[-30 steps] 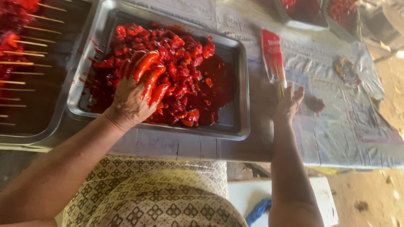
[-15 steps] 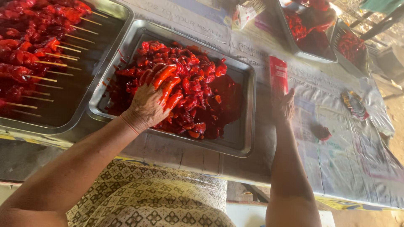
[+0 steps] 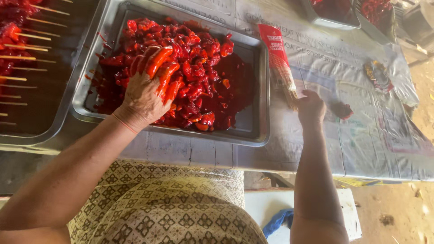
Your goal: The person threads pieces of red marinated meat from a metal tray onto wooden skewers. They use both hands to pick up the meat and push it onto the skewers, then place the completed skewers into a second metal tray.
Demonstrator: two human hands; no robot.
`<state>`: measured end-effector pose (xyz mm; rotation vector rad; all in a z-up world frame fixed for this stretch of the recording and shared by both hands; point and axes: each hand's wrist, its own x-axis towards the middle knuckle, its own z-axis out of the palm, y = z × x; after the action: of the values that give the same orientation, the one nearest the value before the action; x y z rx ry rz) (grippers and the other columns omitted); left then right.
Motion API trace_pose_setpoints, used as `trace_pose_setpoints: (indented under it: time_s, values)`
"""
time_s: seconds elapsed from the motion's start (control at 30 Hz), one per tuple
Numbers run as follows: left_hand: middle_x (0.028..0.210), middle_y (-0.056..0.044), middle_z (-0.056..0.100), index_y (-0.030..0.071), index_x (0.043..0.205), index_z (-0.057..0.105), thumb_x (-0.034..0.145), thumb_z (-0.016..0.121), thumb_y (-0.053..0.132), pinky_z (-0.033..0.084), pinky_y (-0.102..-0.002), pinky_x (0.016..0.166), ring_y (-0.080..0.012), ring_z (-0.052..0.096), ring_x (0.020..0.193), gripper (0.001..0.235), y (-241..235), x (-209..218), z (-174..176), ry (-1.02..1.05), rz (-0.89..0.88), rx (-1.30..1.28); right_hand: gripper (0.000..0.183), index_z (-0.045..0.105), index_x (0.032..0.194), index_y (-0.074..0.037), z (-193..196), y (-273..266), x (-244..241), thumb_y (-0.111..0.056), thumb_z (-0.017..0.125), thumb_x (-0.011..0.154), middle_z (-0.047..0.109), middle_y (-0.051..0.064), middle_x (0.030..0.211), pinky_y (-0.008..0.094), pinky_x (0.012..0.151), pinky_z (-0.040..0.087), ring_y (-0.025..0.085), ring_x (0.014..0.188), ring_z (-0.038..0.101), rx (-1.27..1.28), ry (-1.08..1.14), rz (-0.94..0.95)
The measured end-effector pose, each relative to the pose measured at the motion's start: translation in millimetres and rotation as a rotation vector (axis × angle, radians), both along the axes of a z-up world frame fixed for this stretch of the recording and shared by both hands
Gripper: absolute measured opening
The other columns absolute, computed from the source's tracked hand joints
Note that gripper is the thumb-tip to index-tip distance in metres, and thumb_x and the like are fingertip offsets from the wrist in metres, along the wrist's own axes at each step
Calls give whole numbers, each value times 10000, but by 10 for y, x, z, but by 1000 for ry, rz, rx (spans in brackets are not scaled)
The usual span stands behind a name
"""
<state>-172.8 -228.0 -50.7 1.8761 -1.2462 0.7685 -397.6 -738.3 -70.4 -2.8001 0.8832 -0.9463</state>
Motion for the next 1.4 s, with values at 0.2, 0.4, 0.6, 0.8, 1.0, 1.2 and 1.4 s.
trace_pose_setpoints:
  time_s: [0.2,0.4,0.6,0.8,1.0,1.2,1.4]
  values:
    - [1500,-151,465,50,1270,618,965,746,131,380,-521,1169,-374,440,1417,341,10,-9,11,29,22,19,341,763,1171,-111,40,313,-73,-117,709,835,766,86,908,384,822,549,266,869,739,84,17,-67]
    - [1510,-185,458,27,1283,614,960,746,127,377,-537,1176,-409,430,1413,363,31,25,-70,25,13,5,429,750,1205,-194,352,529,-548,-122,727,783,768,97,931,422,871,530,296,908,727,220,318,-214]
    - [1463,-204,535,33,1281,612,969,717,71,432,-455,1182,-377,501,1371,331,-43,96,-53,89,6,-91,369,764,1209,-194,184,606,-603,-236,747,844,749,142,1053,477,901,501,365,1030,675,109,334,-220]
    - [1171,-142,686,47,1197,642,971,701,77,546,-414,958,-324,643,1110,235,-44,247,-24,63,21,-104,192,808,1018,-171,-156,165,-438,-277,648,1028,775,97,992,456,756,588,319,887,746,-356,720,-252]
    - [816,-141,653,23,919,653,939,636,86,568,-415,734,-296,677,760,68,-196,422,-80,272,153,288,306,755,1126,-157,63,17,-1095,-364,544,1049,727,254,1075,574,796,529,478,989,680,-94,612,-422]
    - [848,-165,703,47,947,717,887,624,33,555,-483,741,-352,696,798,112,-507,909,32,97,176,36,229,787,1045,-71,514,452,-1425,-180,586,1027,733,233,912,491,803,530,383,842,681,-32,243,-281]
    - [886,-179,712,84,852,740,770,631,69,543,-505,783,-395,683,864,137,-1171,1001,226,196,96,106,175,753,1038,6,948,1104,-544,-96,640,951,639,96,769,350,497,400,177,571,541,589,-403,16]
